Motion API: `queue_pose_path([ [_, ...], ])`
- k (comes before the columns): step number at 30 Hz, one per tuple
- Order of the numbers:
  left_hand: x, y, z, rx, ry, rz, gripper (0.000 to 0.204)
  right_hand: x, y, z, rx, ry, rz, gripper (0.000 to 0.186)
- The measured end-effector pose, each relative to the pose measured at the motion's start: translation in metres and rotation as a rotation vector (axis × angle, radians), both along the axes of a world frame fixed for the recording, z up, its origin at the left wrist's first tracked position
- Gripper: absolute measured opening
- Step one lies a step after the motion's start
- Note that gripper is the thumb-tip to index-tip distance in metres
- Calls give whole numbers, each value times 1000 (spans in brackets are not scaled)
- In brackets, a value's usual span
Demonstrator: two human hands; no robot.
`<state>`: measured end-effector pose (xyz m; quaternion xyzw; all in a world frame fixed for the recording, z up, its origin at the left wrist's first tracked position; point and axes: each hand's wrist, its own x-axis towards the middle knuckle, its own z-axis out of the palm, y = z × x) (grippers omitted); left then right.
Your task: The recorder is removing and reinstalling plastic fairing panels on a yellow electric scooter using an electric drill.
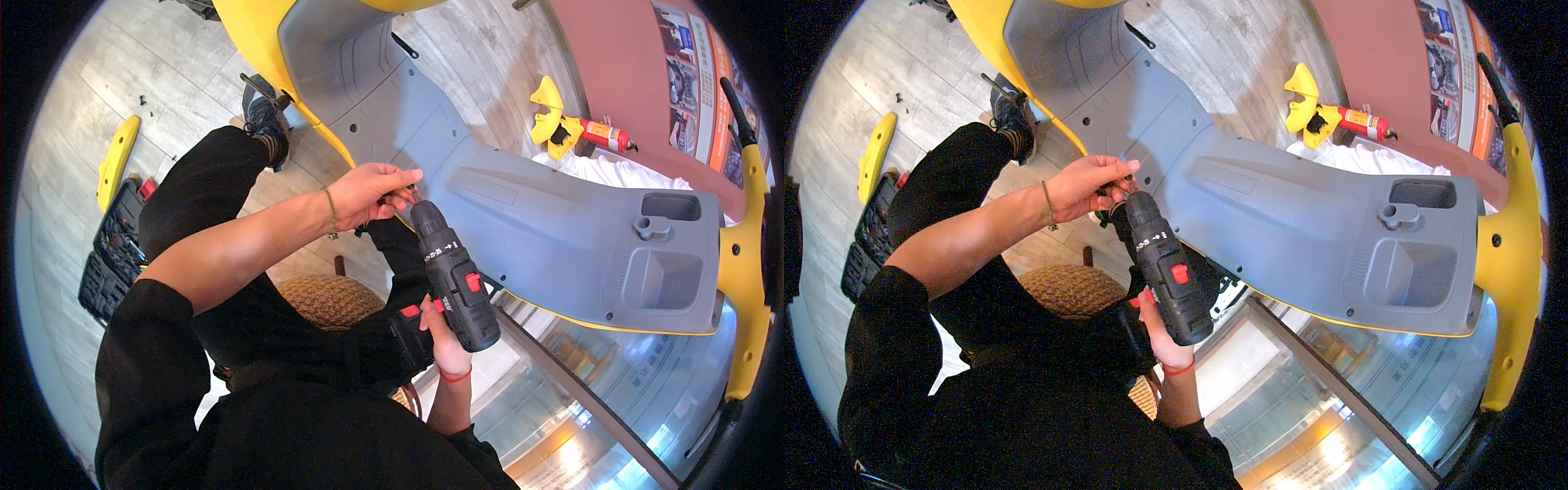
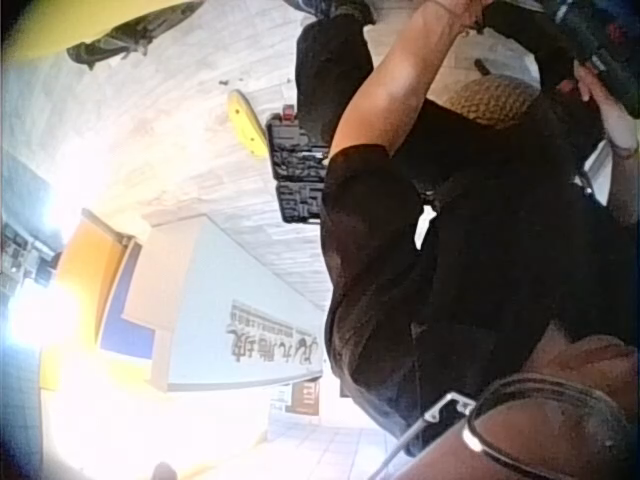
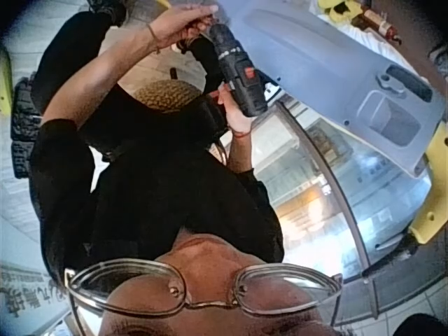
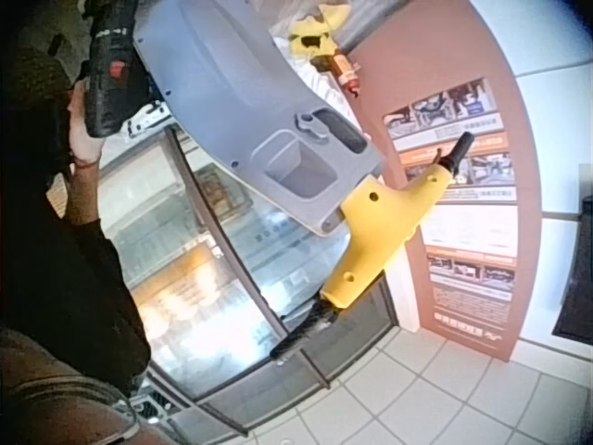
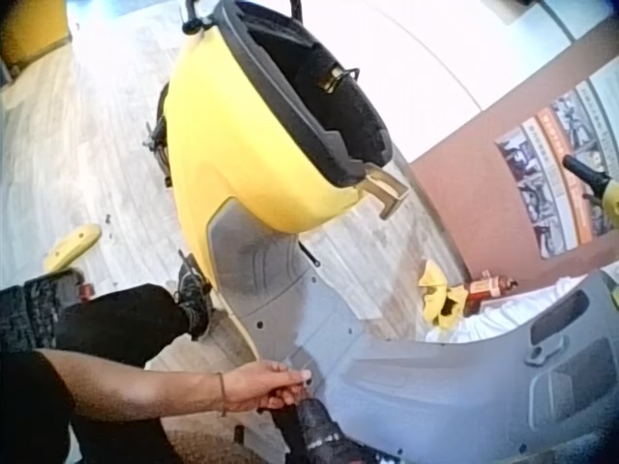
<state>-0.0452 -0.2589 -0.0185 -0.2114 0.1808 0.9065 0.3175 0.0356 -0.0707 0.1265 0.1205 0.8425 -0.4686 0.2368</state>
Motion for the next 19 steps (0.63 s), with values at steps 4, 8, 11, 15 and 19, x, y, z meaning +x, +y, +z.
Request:
queue_pose_path([
  [4, 1, 0, -2, -34, -14, -11, 28, 1, 7, -7, 156, 124, 194, 9],
  [8, 6, 5, -13, -83, -67, 15, 28, -3, 4, -19, 113, 104, 206, 18],
  [11, 13, 10, -27, -194, -215, 75, 28, -15, -3, -32, 60, 31, 216, 18],
  [15, 14, 14, -47, -242, -396, 200, 26, -36, -11, -53, -20, -183, 229, 18],
  [19, 7, 15, -57, -229, -476, 314, 25, -53, -16, -68, 105, -74, 444, 22],
])
